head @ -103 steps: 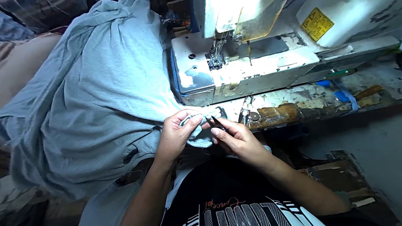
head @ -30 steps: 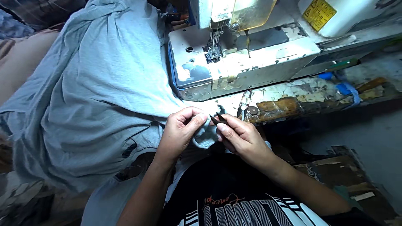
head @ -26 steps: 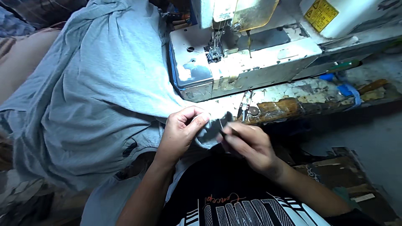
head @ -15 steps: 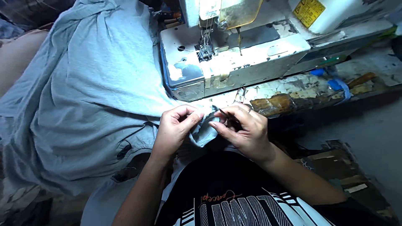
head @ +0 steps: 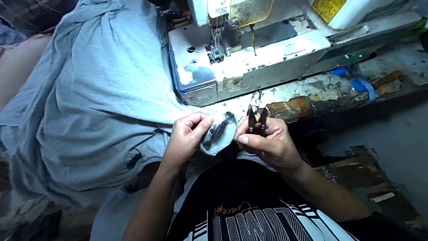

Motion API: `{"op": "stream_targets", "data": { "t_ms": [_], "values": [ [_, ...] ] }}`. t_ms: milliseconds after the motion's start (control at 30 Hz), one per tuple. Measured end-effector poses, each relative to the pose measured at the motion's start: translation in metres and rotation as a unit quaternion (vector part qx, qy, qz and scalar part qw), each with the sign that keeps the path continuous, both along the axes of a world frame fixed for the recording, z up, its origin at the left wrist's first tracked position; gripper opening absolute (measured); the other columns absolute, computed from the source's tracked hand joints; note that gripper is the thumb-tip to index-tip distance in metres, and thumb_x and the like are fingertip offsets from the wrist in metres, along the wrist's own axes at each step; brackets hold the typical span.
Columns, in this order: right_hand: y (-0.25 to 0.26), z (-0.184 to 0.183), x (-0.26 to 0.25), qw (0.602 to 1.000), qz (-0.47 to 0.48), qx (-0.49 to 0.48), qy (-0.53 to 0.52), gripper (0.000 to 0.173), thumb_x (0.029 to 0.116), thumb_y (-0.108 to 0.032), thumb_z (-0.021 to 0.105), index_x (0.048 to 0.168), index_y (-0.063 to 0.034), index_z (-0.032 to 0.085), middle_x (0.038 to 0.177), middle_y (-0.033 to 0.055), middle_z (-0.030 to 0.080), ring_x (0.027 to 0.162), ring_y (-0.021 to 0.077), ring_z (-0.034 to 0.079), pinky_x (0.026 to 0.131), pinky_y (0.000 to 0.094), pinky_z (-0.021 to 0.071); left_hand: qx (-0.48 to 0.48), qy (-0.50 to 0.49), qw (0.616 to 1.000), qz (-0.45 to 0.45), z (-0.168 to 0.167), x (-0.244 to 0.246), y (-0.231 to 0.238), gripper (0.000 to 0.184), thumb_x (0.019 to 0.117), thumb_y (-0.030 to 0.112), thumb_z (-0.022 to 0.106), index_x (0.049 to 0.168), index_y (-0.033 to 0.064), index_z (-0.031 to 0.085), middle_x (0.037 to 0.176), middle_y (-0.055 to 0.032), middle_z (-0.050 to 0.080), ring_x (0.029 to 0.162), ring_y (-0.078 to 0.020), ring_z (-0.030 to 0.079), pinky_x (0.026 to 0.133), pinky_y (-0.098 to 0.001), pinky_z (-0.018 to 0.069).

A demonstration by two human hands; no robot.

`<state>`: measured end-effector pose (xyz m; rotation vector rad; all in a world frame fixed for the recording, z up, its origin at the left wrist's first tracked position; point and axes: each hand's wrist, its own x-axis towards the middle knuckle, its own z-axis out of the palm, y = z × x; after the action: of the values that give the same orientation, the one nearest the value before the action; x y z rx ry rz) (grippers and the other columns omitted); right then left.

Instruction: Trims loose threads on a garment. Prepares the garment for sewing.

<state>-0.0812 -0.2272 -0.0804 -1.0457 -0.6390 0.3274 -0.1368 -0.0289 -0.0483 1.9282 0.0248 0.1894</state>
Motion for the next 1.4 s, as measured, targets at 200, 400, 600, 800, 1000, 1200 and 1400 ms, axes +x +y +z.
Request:
{"op": "stream_targets", "data": {
  "t_ms": [200,400,600,800,1000,1200,1400],
  "values": [
    [0.005,-0.002,0.004,0.943,-0.197,-0.136,-0.231,0.004,0.0871,-0.006,0.068,0.089,-0.0025,0.070,0.078,-0.0040,0.062,0.067,-0.0065,0.053,0.061,0.0072,0.0444,-0.043,0.003,0.999,-0.006,0.003,-0.005,0.002,0.019,0.1015,0.010,0.058,0.088,0.0083,0.071,0.068,0.0043,0.063,0.058,0.0005,0.057,0.054,-0.0146,0.0475],
    [0.021,-0.011,0.000,0.865,-0.269,-0.203,-0.373,0.014,0.0890,-0.010,0.068,0.095,0.0014,0.074,0.083,0.0085,0.069,0.073,0.0067,0.063,0.064,0.0156,0.0501,-0.050,-0.001,0.999,-0.015,0.004,-0.005,0.000,0.019,0.1007,0.008,0.058,0.088,0.0064,0.071,0.070,0.0031,0.065,0.060,-0.0006,0.059,0.056,-0.0156,0.0502],
    [0.006,-0.009,-0.001,0.938,-0.176,-0.162,-0.250,0.009,0.0889,-0.006,0.065,0.086,-0.0011,0.072,0.077,-0.0019,0.064,0.069,-0.0068,0.055,0.062,0.0073,0.0457,-0.041,0.007,0.999,-0.001,0.001,-0.009,0.008,0.019,0.1019,0.010,0.057,0.087,0.0088,0.070,0.068,0.0048,0.062,0.059,0.0005,0.056,0.055,-0.0146,0.0468],
    [0.012,-0.007,0.006,0.955,-0.067,-0.069,-0.280,0.008,0.0941,-0.005,0.063,0.091,0.0004,0.068,0.105,0.0056,0.064,0.090,-0.0011,0.060,0.078,0.0105,0.0511,-0.053,0.007,0.998,-0.032,0.002,-0.009,0.005,0.019,0.1013,0.009,0.057,0.087,0.0077,0.070,0.070,0.0041,0.063,0.060,0.0005,0.057,0.056,-0.0142,0.0483],
    [-0.008,-0.018,0.043,0.860,-0.091,-0.187,-0.466,0.018,0.0961,-0.010,0.055,0.098,0.0001,0.070,0.089,0.0092,0.069,0.080,0.0126,0.067,0.071,0.0248,0.0556,-0.034,0.050,0.998,-0.023,0.000,-0.017,0.015,0.018,0.0995,0.009,0.060,0.086,0.0071,0.072,0.066,0.0042,0.063,0.057,0.0007,0.056,0.054,-0.0149,0.0479],
    [-0.044,-0.014,0.064,0.798,-0.245,-0.360,-0.416,0.017,0.0957,-0.011,0.059,0.096,0.0013,0.071,0.090,0.0163,0.067,0.076,0.0229,0.064,0.066,0.0347,0.0515,-0.169,0.059,0.983,-0.034,0.003,-0.022,0.032,0.021,0.1000,0.006,0.056,0.089,0.0082,0.074,0.071,0.0032,0.068,0.062,0.0007,0.062,0.059,-0.0159,0.0538],
    [0.003,-0.001,0.035,0.981,0.007,-0.156,-0.115,0.024,0.0873,-0.013,0.078,0.110,-0.0071,0.076,0.089,-0.0079,0.073,0.065,-0.0073,0.057,0.058,0.0094,0.0483,-0.196,0.058,0.977,-0.060,0.008,-0.018,0.026,0.021,0.1004,0.007,0.056,0.094,0.0083,0.076,0.074,0.0030,0.070,0.065,0.0009,0.064,0.062,-0.0163,0.0553]
  ]
}}
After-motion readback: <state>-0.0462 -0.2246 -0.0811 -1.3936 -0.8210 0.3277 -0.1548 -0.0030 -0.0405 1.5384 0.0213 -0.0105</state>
